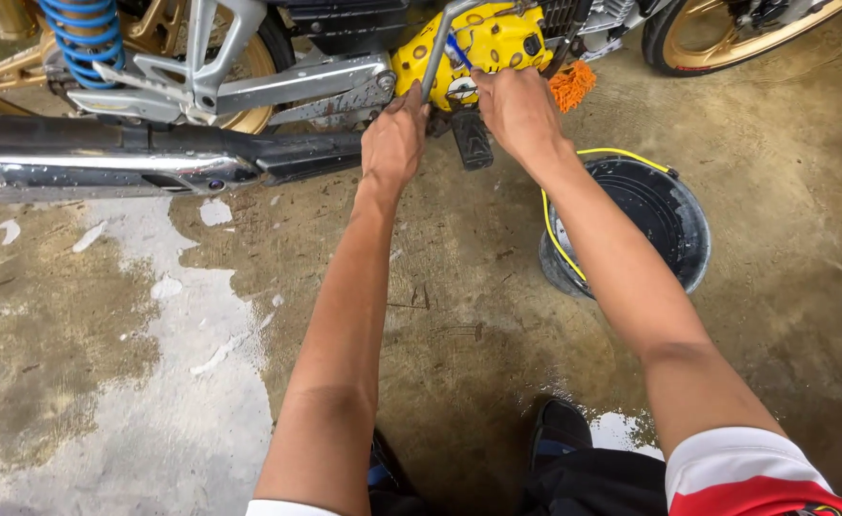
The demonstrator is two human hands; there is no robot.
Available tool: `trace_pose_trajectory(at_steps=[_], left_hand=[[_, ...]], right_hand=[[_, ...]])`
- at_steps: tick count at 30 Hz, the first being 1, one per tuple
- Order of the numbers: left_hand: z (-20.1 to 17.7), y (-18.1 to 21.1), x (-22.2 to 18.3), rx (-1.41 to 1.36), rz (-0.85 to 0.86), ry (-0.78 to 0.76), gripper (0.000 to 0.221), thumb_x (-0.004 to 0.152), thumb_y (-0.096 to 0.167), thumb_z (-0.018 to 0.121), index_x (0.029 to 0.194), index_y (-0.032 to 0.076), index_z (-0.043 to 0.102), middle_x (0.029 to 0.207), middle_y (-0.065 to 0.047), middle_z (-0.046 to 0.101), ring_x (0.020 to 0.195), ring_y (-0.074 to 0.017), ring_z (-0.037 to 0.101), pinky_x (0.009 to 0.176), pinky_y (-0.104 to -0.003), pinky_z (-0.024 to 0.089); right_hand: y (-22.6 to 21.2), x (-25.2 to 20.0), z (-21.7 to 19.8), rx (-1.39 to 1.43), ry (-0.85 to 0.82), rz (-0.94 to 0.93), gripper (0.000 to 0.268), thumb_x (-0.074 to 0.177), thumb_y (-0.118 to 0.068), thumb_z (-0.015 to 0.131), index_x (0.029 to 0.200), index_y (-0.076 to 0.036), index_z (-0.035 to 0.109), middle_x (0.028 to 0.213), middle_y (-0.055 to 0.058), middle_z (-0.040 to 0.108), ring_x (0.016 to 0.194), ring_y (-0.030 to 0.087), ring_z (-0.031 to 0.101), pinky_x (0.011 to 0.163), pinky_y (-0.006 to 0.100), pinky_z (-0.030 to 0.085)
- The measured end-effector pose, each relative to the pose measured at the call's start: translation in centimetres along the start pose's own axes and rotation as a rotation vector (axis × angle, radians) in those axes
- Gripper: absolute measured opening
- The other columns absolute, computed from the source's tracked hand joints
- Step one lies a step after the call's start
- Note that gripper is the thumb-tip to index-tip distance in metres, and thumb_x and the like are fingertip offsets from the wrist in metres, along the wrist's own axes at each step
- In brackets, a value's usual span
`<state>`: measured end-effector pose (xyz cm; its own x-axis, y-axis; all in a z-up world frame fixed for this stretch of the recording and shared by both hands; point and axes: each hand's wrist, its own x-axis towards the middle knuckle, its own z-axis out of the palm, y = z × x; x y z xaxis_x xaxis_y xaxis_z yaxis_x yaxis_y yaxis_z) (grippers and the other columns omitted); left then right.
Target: The person scrubs the lower frame and engine area of a yellow motorcycle using a blue brush and soapy water from a bucket. They repeatedly dip the brush into the bucket and scrub various parts of the motorcycle's undercarriage.
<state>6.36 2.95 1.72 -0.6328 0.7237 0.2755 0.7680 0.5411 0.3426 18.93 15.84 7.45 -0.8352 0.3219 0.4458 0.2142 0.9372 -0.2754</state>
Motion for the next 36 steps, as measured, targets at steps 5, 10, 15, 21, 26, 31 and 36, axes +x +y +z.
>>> trace_pose_trajectory(at_steps=[5,10,15,21,26,31,36], left_hand=[[1.1,-1.0,0.4,-0.005,0.043,0.02,0.037,0.098,0.02,0.045,0.132,0.007,0.052,0.117,-0.016,0.065,0.061,-0.0169,0.063,0.041,-0.024,0.055],[0.4,-1.0,0.0,-0.104,0.032,0.019,0.037,0.095,0.011,0.045,0.131,0.006,0.052,0.115,-0.019,0.065,0.089,-0.0264,0.07,0.069,-0.034,0.061],[0.3,-1.4,0.0,-0.164,-0.048,-0.077,0.038,0.098,0.02,0.044,0.135,0.014,0.05,0.118,-0.016,0.064,0.061,-0.022,0.068,0.057,-0.034,0.061],[0.6,-1.8,-0.2,-0.161,-0.007,-0.05,0.045,0.091,0.006,0.047,0.136,0.012,0.05,0.103,-0.018,0.069,0.051,-0.0214,0.065,0.053,-0.034,0.06],[1.5,-2.3,-0.2,0.006,0.067,-0.094,0.062,0.082,0.003,0.052,0.142,0.007,0.036,0.132,-0.018,0.054,0.088,-0.0257,0.067,0.07,-0.032,0.06],[1.1,-1.3,-0.2,0.016,0.055,-0.104,0.068,0.078,-0.004,0.052,0.143,0.008,0.034,0.135,-0.023,0.049,0.084,-0.0283,0.069,0.064,-0.029,0.062],[1.1,-0.9,-0.2,-0.018,0.023,-0.098,0.07,0.073,-0.006,0.053,0.14,0.003,0.038,0.126,-0.015,0.054,0.087,-0.026,0.067,0.075,-0.03,0.06]], right_hand=[[-0.2,0.9,-1.3,-0.033,-0.157,0.137,0.017,0.094,0.002,0.055,0.099,0.012,0.068,0.047,0.012,0.056,0.03,0.015,0.05,0.029,0.018,0.045],[0.4,1.4,-0.1,0.14,-0.045,0.018,0.019,0.094,0.002,0.058,0.108,0.011,0.067,0.054,0.015,0.061,0.029,0.01,0.043,0.025,0.015,0.035],[-1.5,1.3,-2.8,0.01,-0.201,0.169,0.014,0.094,0.0,0.06,0.099,0.006,0.071,0.044,0.008,0.054,0.033,0.013,0.048,0.064,0.023,0.06],[0.0,2.1,0.9,0.026,-0.144,0.157,0.018,0.095,0.001,0.057,0.106,0.013,0.066,0.056,0.016,0.061,0.033,0.014,0.052,0.031,0.015,0.049],[-1.7,2.0,-2.3,-0.044,-0.218,0.174,0.016,0.095,0.002,0.058,0.091,0.011,0.07,0.065,0.018,0.066,0.045,0.019,0.056,0.085,0.038,0.055],[0.1,1.9,0.4,-0.007,-0.055,0.079,0.019,0.095,0.001,0.058,0.107,0.012,0.067,0.056,0.018,0.064,0.032,0.016,0.053,0.029,0.018,0.047],[-1.4,0.4,-2.9,-0.038,-0.223,0.177,0.018,0.097,0.002,0.055,0.094,0.014,0.068,0.048,0.014,0.055,0.031,0.018,0.052,0.033,0.019,0.051]])
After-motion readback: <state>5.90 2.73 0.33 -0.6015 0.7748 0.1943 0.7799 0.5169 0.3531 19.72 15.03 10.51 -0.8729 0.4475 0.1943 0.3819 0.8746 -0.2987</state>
